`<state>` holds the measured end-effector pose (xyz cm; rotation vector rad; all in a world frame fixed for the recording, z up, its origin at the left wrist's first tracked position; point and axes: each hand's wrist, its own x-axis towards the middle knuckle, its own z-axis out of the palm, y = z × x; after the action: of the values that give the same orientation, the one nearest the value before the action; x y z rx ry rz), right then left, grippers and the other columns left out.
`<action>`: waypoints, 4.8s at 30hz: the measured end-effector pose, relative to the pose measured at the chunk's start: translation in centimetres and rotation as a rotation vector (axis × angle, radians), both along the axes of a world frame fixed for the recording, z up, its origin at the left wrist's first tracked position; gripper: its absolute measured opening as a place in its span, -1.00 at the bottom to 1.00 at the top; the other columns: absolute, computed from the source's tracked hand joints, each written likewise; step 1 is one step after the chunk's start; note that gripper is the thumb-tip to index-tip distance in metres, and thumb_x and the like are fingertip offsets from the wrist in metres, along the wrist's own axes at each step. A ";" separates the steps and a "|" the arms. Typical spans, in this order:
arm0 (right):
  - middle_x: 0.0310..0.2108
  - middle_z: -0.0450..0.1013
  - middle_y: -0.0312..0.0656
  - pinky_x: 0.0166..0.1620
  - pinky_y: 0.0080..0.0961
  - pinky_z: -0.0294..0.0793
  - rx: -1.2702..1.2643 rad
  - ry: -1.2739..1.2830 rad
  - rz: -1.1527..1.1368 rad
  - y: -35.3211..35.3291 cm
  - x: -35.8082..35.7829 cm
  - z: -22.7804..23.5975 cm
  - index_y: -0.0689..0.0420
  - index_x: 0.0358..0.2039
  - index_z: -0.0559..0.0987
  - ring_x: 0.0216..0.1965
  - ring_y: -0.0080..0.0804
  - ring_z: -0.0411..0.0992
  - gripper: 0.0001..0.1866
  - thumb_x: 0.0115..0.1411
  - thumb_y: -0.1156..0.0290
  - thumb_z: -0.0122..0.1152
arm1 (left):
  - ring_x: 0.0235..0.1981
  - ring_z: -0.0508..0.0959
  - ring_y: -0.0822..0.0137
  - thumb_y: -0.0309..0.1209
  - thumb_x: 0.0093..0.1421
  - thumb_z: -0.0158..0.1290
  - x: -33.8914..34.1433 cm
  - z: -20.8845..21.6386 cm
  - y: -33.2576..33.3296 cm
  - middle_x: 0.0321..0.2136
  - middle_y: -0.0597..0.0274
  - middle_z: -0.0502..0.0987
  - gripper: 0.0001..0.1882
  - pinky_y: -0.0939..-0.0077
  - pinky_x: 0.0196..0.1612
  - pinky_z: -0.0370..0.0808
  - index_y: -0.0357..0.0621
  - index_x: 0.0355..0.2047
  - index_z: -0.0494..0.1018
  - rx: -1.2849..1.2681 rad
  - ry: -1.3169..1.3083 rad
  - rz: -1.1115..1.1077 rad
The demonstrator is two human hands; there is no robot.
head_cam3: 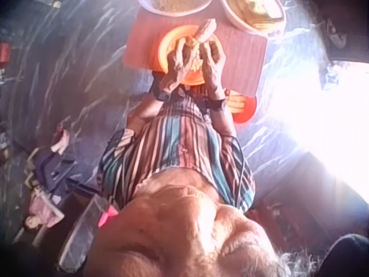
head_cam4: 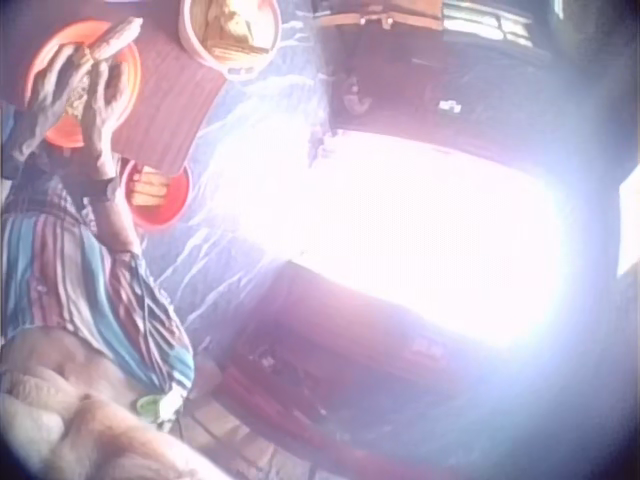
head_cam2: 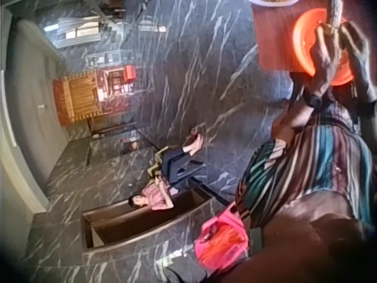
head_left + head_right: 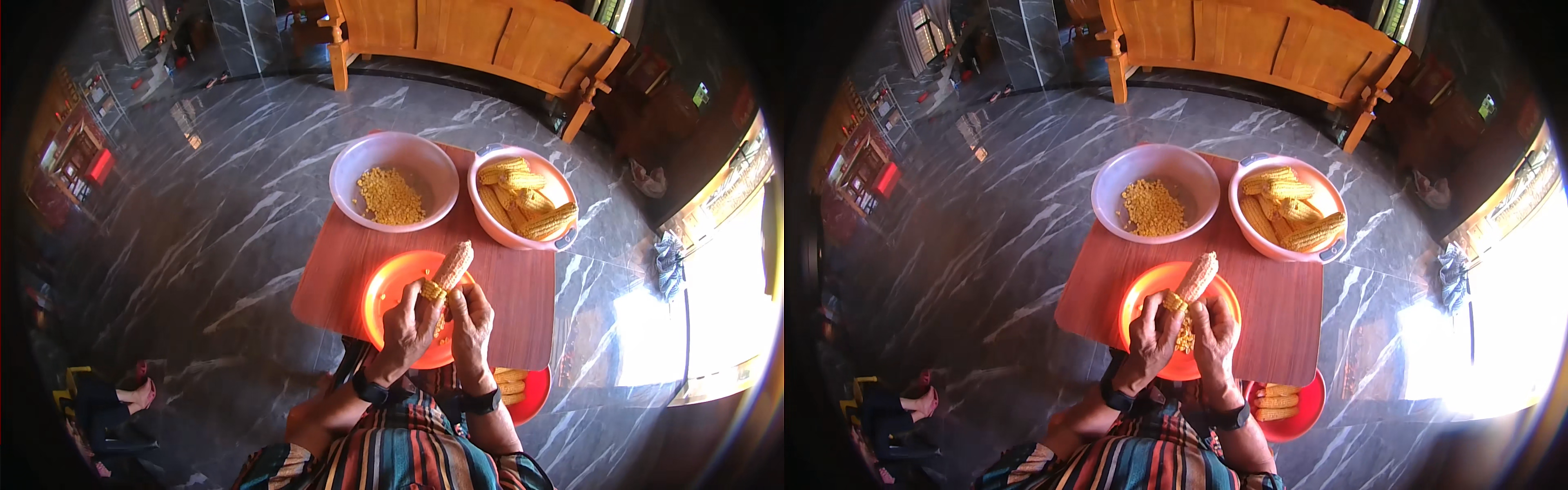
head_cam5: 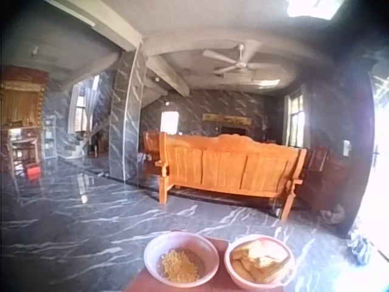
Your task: The person removes kernels from a corn cob by hand over an orange bowl, then sets the cob aside and begins on another from a container on the table.
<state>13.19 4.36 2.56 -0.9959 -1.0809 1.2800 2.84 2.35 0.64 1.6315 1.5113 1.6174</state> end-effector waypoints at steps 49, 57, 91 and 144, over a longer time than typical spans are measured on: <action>-0.61 0.28 -0.39 -0.48 -0.73 0.28 -0.115 -0.177 -0.047 -0.2 1.4 -4.1 0.21 -0.45 0.42 -0.61 -0.69 0.20 -0.83 0.22 0.40 -0.01 | -0.50 0.41 0.62 -0.20 0.23 -0.06 -1.8 -0.9 0.5 -0.45 0.31 0.45 -0.63 0.74 -0.48 0.36 -0.26 -0.12 0.30 -0.335 -0.582 -0.188; -0.43 0.41 -0.18 -0.33 -0.60 0.40 0.387 -0.526 -0.158 -0.5 0.4 1.2 0.26 -0.36 0.50 -0.44 -0.49 0.42 -0.88 0.03 0.65 0.11 | -0.36 0.44 0.57 -0.42 0.20 -0.01 -1.1 0.0 0.0 -0.37 0.26 0.47 -0.72 0.66 -0.35 0.39 -0.27 -0.10 0.31 -0.267 -0.523 -0.240; -0.48 0.34 -0.03 -0.39 -0.36 0.35 0.553 -0.604 -0.276 0.2 -0.9 -1.6 0.25 -0.36 0.38 -0.48 -0.12 0.36 -0.93 0.10 0.62 -0.01 | -0.56 0.40 0.59 -0.40 0.17 0.03 -0.3 -0.9 0.3 -0.56 0.30 0.47 -0.73 0.68 -0.54 0.32 -0.27 -0.17 0.34 -0.129 -0.209 -0.065; -0.63 0.32 -0.39 -0.53 -0.76 0.22 -0.059 -0.138 0.083 0.4 0.7 0.7 0.21 -0.49 0.43 -0.62 -0.73 0.22 -0.80 0.19 0.35 0.07 | -0.40 0.53 0.37 -0.40 0.17 0.01 -1.1 -0.4 0.6 -0.39 0.05 0.48 -0.62 0.54 -0.36 0.45 -0.32 -0.06 0.22 0.050 -0.047 -0.101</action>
<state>13.86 4.73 3.29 -1.1068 -1.2069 1.3317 1.70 2.94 0.19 1.6559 1.3535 1.6397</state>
